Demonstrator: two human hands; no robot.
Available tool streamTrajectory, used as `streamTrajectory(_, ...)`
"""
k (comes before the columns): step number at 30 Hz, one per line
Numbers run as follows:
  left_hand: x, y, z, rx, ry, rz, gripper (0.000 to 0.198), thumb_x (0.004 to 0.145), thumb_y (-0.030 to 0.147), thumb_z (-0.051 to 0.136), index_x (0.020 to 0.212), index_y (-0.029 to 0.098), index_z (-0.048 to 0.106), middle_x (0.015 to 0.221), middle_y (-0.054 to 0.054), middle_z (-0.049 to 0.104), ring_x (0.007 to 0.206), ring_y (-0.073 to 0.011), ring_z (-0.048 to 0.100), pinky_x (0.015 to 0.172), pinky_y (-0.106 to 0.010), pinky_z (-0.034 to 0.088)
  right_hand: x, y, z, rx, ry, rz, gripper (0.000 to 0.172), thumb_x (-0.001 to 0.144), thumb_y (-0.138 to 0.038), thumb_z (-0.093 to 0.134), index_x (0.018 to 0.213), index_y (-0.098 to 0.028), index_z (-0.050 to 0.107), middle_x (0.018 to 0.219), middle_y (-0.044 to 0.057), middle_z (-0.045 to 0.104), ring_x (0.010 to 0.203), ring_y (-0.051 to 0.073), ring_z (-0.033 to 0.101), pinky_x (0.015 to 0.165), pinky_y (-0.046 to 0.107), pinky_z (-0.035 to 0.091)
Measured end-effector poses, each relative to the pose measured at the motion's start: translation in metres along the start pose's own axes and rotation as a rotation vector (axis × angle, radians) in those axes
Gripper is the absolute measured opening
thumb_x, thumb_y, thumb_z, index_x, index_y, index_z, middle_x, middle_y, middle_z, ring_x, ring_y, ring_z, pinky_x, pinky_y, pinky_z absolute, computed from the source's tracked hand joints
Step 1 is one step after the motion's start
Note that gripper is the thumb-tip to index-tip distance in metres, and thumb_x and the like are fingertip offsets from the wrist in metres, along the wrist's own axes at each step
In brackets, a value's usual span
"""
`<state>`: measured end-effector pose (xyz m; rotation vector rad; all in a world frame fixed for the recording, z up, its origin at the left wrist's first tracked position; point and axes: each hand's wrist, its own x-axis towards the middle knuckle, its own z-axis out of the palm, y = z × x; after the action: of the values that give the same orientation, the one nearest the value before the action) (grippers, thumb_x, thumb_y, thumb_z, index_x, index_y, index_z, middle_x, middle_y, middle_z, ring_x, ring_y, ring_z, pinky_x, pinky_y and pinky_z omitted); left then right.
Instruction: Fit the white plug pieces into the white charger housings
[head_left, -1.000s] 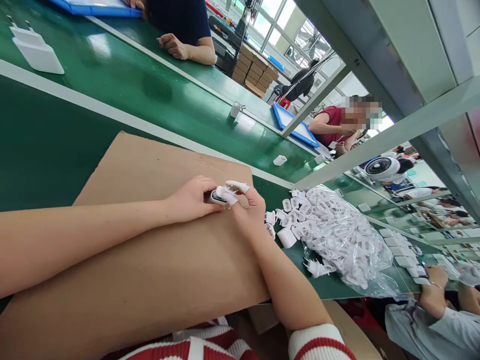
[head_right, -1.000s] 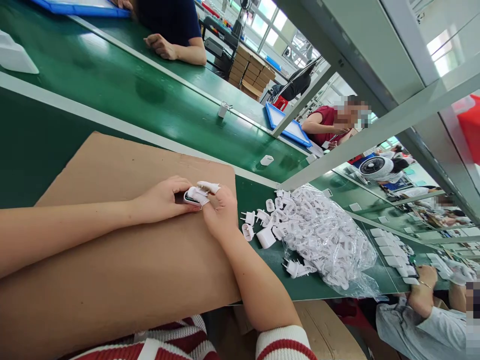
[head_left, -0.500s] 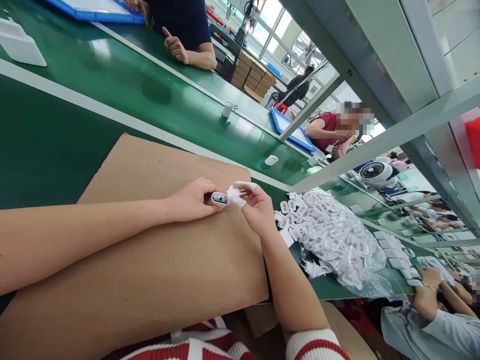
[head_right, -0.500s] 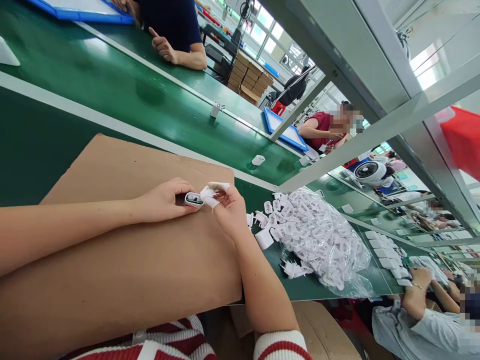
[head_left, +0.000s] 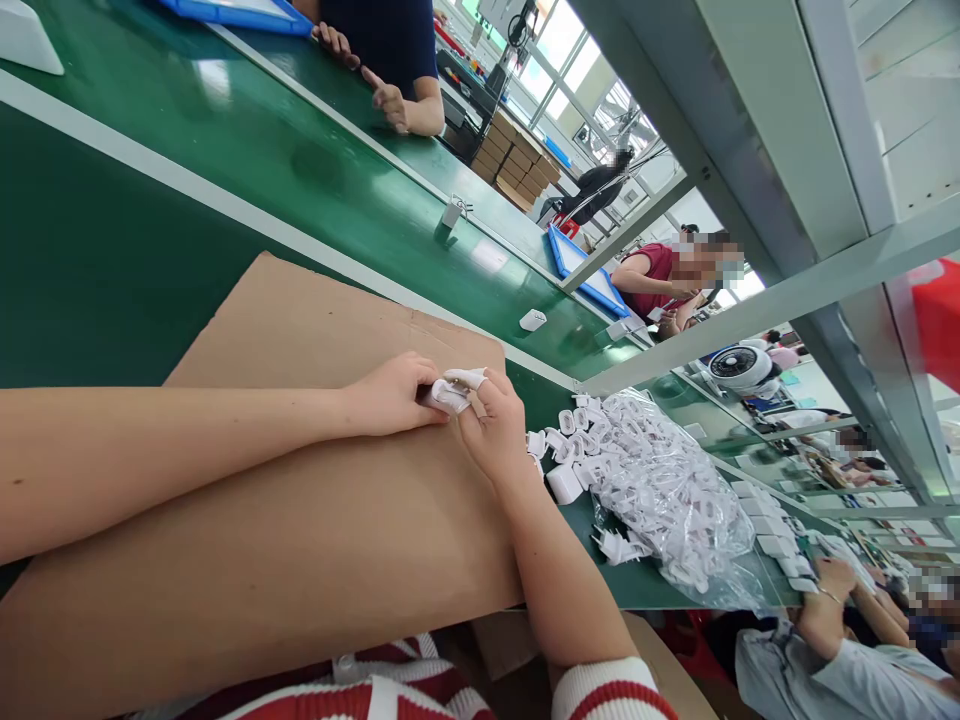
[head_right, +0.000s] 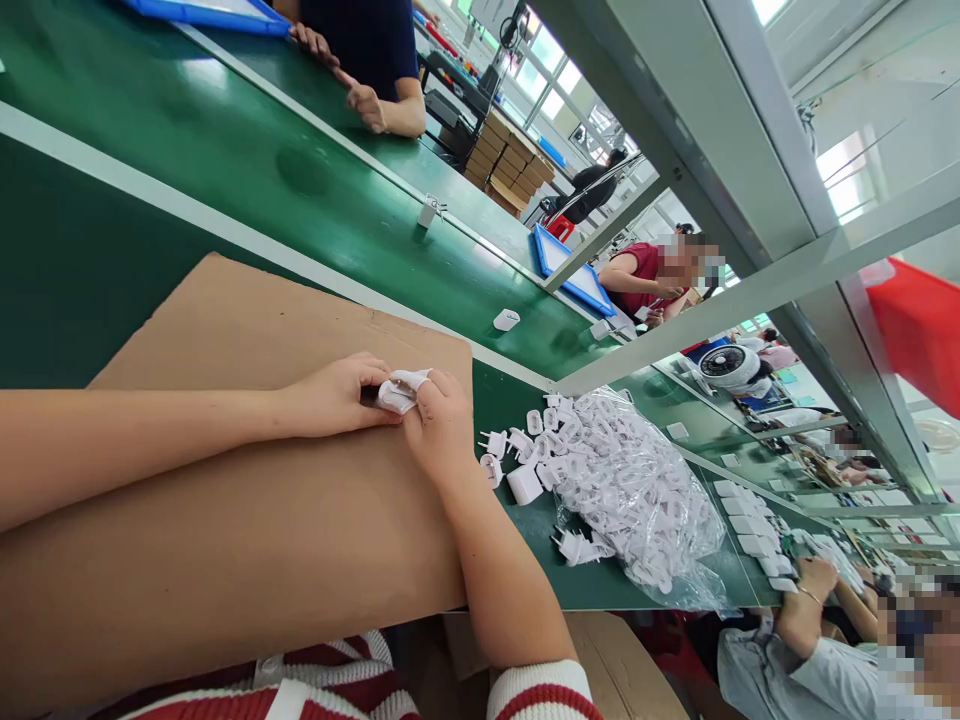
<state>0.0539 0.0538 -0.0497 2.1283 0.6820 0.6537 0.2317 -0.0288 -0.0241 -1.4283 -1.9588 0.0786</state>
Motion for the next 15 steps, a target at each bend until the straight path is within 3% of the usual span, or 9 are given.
streamTrajectory(4, -0.0008, 0.0002, 0.0004, -0.003, 0.000, -0.018, 0.023, 0.079, 0.044, 0.072, 0.076, 0.021, 0.070, 0.086, -0.004, 0.067, 0.097, -0.0271, 0.058, 0.081, -0.035, 0.046, -0.0014, 0.0013, -0.0003, -0.013, 0.051, -0.034, 0.034, 0.089, -0.009, 0.056, 0.116, -0.024, 0.070, 0.102, 0.005, 0.071, 0.099, 0.021, 0.064, 0.087, 0.033, 0.052)
streamTrajectory(12, -0.0003, 0.0006, 0.0019, -0.010, 0.011, -0.008, 0.024, 0.076, 0.041, 0.071, 0.068, 0.020, 0.064, 0.081, -0.004, 0.065, 0.091, -0.0255, 0.057, 0.079, -0.034, 0.044, -0.0014, 0.0029, 0.0019, -0.080, -0.006, -0.061, 0.030, 0.087, -0.009, 0.059, 0.110, -0.024, 0.072, 0.096, 0.006, 0.072, 0.095, 0.023, 0.062, 0.086, 0.036, 0.051)
streamTrajectory(15, -0.0001, 0.0003, 0.0017, 0.007, 0.008, -0.007, 0.025, 0.076, 0.043, 0.072, 0.069, 0.020, 0.066, 0.081, -0.005, 0.064, 0.090, -0.0257, 0.057, 0.078, -0.035, 0.044, -0.0018, 0.0014, 0.0008, -0.082, 0.035, -0.069, 0.030, 0.087, -0.011, 0.058, 0.111, -0.024, 0.071, 0.098, 0.006, 0.072, 0.094, 0.023, 0.062, 0.085, 0.037, 0.051)
